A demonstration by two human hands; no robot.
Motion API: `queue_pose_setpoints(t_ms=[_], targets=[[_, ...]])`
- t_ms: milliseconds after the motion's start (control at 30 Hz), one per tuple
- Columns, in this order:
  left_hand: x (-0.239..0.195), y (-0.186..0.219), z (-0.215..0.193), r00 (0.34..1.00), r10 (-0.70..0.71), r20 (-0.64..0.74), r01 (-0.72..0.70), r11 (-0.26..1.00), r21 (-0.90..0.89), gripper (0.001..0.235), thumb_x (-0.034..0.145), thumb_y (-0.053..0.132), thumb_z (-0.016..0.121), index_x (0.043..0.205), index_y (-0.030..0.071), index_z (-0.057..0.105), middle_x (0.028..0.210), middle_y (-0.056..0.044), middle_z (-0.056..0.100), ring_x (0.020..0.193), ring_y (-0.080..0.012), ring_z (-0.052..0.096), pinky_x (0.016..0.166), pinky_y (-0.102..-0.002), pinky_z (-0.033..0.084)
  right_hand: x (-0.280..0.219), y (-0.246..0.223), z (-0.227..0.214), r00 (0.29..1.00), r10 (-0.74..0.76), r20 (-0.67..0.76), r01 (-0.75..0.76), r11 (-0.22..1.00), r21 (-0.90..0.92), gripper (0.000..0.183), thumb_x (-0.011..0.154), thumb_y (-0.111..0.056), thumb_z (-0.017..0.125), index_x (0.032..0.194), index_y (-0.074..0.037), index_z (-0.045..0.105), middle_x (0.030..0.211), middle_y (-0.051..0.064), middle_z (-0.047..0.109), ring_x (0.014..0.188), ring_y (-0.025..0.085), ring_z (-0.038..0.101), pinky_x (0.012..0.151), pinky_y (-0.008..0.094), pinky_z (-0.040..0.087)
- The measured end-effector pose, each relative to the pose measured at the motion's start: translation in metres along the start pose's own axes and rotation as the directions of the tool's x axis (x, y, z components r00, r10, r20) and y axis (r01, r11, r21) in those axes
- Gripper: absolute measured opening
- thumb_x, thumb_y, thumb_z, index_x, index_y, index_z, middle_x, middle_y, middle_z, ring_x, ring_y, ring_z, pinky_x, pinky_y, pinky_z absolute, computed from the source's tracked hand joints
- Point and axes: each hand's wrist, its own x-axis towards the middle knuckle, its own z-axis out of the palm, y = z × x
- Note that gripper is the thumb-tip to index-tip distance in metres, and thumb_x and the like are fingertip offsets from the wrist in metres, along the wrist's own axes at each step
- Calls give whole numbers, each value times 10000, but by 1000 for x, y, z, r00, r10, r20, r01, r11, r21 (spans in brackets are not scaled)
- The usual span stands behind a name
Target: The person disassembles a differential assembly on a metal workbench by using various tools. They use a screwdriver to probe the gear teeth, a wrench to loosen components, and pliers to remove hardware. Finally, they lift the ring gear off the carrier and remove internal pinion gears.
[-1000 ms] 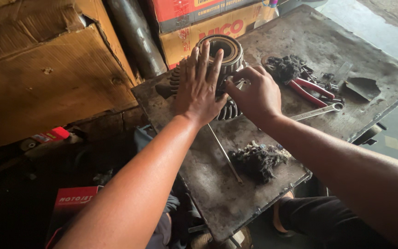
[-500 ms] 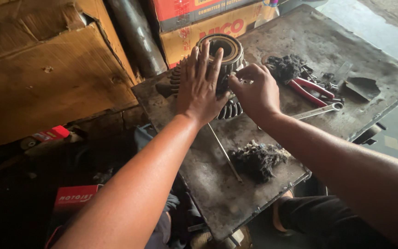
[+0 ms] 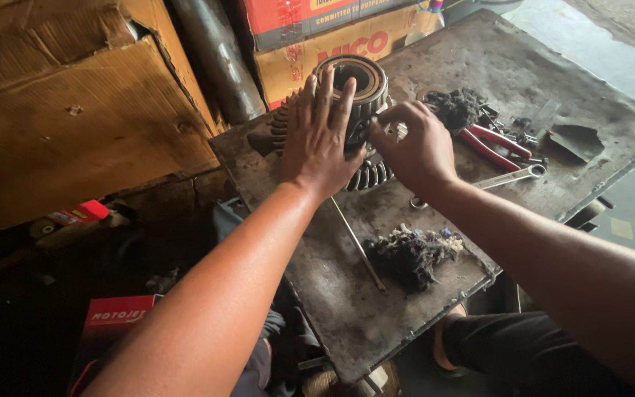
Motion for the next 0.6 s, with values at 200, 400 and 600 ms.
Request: queue_pose_setpoints(t_ms=[200,400,600], targets=[[-1,3,-3,1000,4,-11,-4,1000,14,1099,889,612,683,1636,205,-14,1698,-188,-48,1577,-401,56,1279,-568,111,3,13,5,977,206,59,-213,962,170,278,918,-344,740,997,-80,773,1014,90,755,1002,220,724,925,371,535],[1,3,-5,999,-12,-30,11,1000,-20,1086,870,655,681,1630,194,57,1695,-170,1,1577,-406,89,1271,-578,127,6,13,5,999,46,13,-47,993,109,301,905,-331,768,992,-42,769,1023,134,741,987,259,712,893,389,535],[4,0,-6,986,43,-159,-58,994,-94,1035,918,730,659,1633,166,168,1697,-187,112,1569,-402,142,1258,-612,151,9,8,-5,991,110,78,-122,976,183,308,917,-321,755,1018,-30,757,1035,150,728,979,229,761,851,354,571]])
